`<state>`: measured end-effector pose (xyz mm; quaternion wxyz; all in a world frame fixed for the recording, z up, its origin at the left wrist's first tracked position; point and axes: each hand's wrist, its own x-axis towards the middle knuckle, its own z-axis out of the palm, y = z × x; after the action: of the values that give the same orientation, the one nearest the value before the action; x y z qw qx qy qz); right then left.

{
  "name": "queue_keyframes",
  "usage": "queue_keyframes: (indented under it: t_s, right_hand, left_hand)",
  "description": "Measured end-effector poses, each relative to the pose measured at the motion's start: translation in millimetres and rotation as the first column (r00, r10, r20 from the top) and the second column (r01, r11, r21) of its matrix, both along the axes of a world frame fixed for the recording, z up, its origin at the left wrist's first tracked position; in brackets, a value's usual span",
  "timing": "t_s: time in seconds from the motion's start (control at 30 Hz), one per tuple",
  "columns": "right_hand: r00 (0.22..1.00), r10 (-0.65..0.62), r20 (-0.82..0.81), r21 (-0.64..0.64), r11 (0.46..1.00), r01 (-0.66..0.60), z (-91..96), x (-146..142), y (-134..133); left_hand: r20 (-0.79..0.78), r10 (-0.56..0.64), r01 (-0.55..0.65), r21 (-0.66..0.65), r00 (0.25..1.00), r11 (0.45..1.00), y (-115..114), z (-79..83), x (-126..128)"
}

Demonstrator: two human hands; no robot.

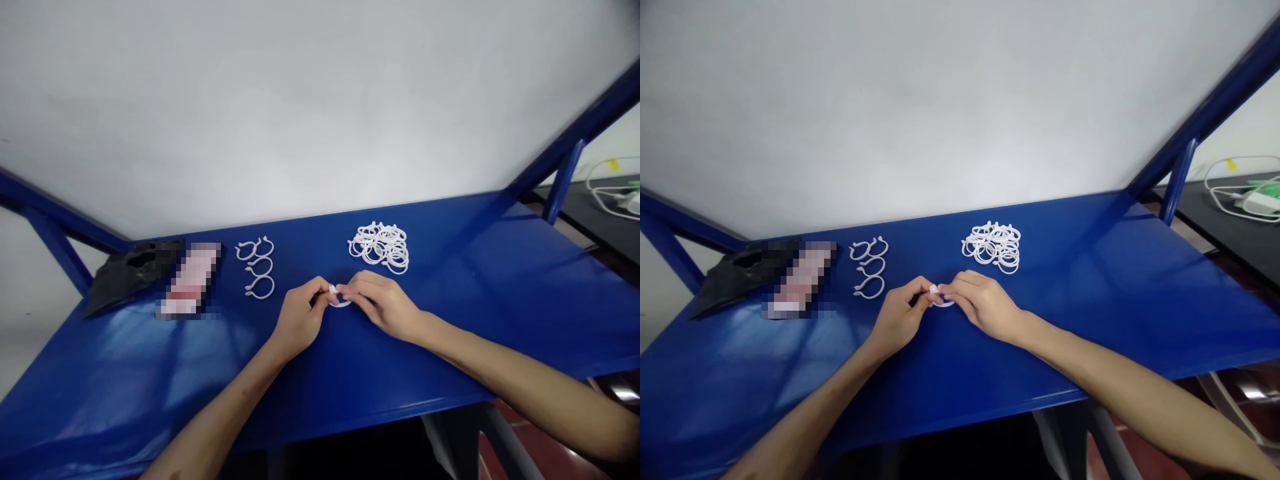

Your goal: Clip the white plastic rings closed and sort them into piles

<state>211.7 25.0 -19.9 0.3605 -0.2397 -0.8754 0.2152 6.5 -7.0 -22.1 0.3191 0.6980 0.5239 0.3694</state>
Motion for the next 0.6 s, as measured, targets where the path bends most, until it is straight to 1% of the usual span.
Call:
queue_keyframes:
  t_s: [0.13, 0.2, 0.27, 0.33, 0.37, 0.4, 0.43, 0.47, 0.5, 0.53, 0.57, 0.6]
  right_hand:
    - [0.998, 0.021, 0.052, 0.068, 0.997, -0.024, 0.8, 0.4, -2.5]
    - [0.998, 0.022, 0.065, 0.083, 0.996, -0.027, -1.9, -0.1, -0.8]
    - [0.998, 0.000, 0.063, 0.078, 0.997, -0.005, -5.4, -1.5, 2.0]
    - [0.997, -0.050, 0.054, 0.067, 0.997, 0.046, -7.5, -2.7, 5.9]
    - [0.995, -0.084, 0.045, 0.061, 0.995, 0.082, -7.5, -2.6, 8.3]
    - [0.992, -0.126, 0.032, 0.060, 0.990, 0.124, -6.6, -1.7, 11.1]
    - [0.984, -0.177, 0.012, 0.063, 0.982, 0.176, -4.9, 0.1, 14.6]
    - [0.971, -0.239, -0.013, 0.069, 0.968, 0.239, -2.6, 3.0, 18.7]
    - [0.951, -0.306, -0.042, 0.072, 0.948, 0.309, 0.0, 6.8, 23.4]
    - [0.924, -0.375, -0.072, 0.069, 0.923, 0.380, 2.7, 11.3, 28.8]
    - [0.893, -0.440, -0.098, 0.061, 0.893, 0.446, 5.1, 16.3, 34.6]
    - [0.862, -0.493, -0.118, 0.044, 0.865, 0.500, 7.0, 21.5, 40.6]
  left_hand:
    - [-0.046, -0.040, 0.043, 0.066, 0.998, 0.997, 0.9, -4.3, -3.2]
    - [-0.085, -0.060, 0.068, 0.092, 0.995, 0.993, 3.6, -6.2, -4.6]
    - [-0.144, -0.066, 0.085, 0.130, 0.987, 0.988, 7.1, -6.4, -5.9]
    - [-0.241, -0.045, 0.093, 0.190, 0.969, 0.977, 10.7, -4.3, -7.8]
    - [-0.308, -0.011, 0.085, 0.229, 0.951, 0.970, 12.2, -2.5, -9.5]
    - [-0.383, 0.051, 0.060, 0.272, 0.922, 0.960, 13.5, -0.2, -11.9]
    - [-0.461, 0.141, 0.014, 0.317, 0.876, 0.948, 14.5, 2.4, -15.2]
    - [-0.533, 0.246, -0.046, 0.361, 0.809, 0.931, 15.1, 5.2, -19.3]
    - [-0.595, 0.359, -0.122, 0.400, 0.719, 0.908, 15.5, 8.0, -24.0]
    - [-0.648, 0.444, -0.193, 0.423, 0.618, 0.885, 15.5, 10.5, -29.2]
    - [-0.696, 0.487, -0.239, 0.429, 0.528, 0.871, 15.4, 12.6, -34.4]
    - [-0.741, 0.493, -0.264, 0.416, 0.456, 0.870, 15.0, 14.2, -39.2]
